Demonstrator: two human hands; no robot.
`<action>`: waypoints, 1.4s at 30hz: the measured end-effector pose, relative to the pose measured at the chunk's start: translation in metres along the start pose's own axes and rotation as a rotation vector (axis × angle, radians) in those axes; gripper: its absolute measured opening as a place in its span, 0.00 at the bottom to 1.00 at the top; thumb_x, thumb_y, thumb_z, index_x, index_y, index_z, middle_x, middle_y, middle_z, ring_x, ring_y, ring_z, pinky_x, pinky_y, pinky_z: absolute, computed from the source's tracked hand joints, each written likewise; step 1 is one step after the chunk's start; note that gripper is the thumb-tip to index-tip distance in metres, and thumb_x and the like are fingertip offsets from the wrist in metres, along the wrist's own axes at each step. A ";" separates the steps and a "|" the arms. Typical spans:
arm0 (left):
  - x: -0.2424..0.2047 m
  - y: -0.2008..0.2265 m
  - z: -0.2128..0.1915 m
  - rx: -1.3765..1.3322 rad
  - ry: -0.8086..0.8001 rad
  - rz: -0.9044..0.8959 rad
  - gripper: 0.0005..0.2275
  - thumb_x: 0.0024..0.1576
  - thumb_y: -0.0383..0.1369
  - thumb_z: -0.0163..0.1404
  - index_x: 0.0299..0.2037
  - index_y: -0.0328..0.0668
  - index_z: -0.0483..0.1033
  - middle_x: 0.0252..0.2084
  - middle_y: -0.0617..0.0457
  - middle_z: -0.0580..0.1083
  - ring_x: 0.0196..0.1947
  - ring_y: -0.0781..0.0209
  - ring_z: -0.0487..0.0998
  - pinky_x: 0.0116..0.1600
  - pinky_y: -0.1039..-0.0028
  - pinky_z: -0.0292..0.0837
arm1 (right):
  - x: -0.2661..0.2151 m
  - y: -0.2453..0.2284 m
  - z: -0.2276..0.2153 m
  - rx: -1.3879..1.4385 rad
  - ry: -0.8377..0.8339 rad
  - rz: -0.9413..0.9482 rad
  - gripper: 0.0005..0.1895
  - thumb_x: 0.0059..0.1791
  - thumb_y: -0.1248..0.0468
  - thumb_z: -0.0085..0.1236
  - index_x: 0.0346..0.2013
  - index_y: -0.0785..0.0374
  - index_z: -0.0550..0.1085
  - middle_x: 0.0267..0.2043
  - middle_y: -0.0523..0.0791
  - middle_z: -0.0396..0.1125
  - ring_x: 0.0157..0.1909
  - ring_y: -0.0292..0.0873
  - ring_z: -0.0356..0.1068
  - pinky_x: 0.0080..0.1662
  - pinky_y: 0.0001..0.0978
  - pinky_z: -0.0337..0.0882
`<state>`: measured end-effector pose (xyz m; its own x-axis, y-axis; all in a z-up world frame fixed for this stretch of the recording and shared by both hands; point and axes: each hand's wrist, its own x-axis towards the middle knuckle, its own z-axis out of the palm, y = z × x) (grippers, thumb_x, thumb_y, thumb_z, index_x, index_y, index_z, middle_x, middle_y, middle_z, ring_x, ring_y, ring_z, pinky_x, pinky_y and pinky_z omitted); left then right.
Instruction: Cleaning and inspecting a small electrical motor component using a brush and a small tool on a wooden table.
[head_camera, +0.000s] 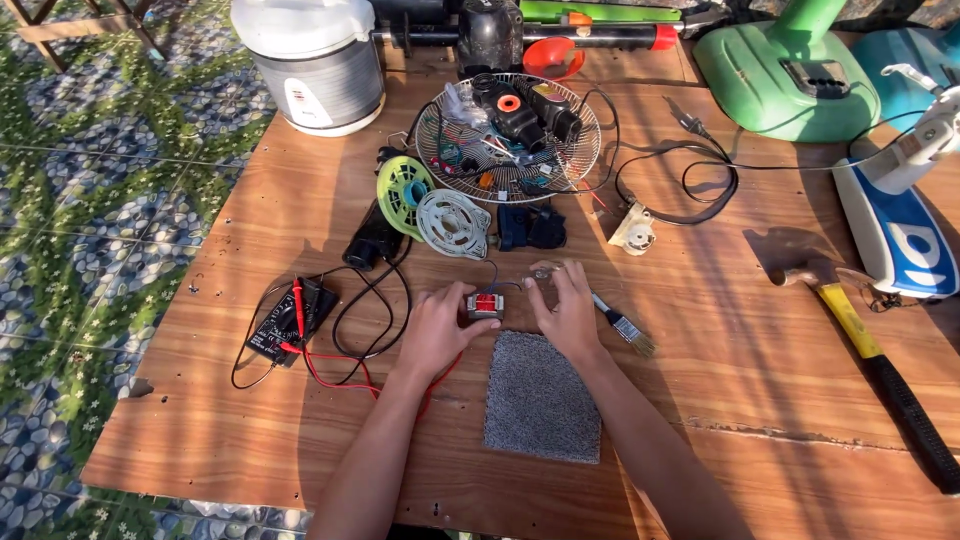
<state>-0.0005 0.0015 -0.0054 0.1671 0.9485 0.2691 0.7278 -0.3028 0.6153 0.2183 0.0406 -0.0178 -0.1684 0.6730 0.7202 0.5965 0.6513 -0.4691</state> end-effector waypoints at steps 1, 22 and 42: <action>0.000 0.000 0.001 0.006 0.001 0.006 0.25 0.47 0.44 0.67 0.52 0.41 0.76 0.31 0.49 0.78 0.39 0.48 0.83 0.55 0.59 0.71 | 0.003 -0.006 -0.003 0.014 0.009 0.006 0.12 0.50 0.67 0.63 0.28 0.64 0.67 0.34 0.48 0.68 0.37 0.54 0.69 0.41 0.41 0.70; 0.001 0.000 -0.004 -0.004 -0.019 0.014 0.25 0.49 0.46 0.65 0.52 0.40 0.75 0.31 0.47 0.78 0.39 0.46 0.83 0.54 0.57 0.71 | 0.001 0.002 -0.008 -0.011 0.014 0.008 0.03 0.53 0.64 0.62 0.37 0.57 0.75 0.40 0.40 0.68 0.45 0.47 0.67 0.51 0.38 0.65; 0.002 -0.002 -0.004 0.001 -0.045 0.007 0.25 0.50 0.50 0.64 0.49 0.41 0.73 0.36 0.48 0.79 0.39 0.48 0.81 0.56 0.59 0.68 | 0.080 0.009 -0.108 0.223 0.464 0.144 0.08 0.60 0.70 0.57 0.45 0.63 0.65 0.33 0.44 0.64 0.33 0.40 0.64 0.39 0.32 0.66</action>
<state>-0.0041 0.0037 -0.0030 0.2018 0.9495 0.2402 0.7270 -0.3095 0.6129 0.2950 0.0628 0.0911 0.2981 0.5681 0.7671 0.3986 0.6561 -0.6408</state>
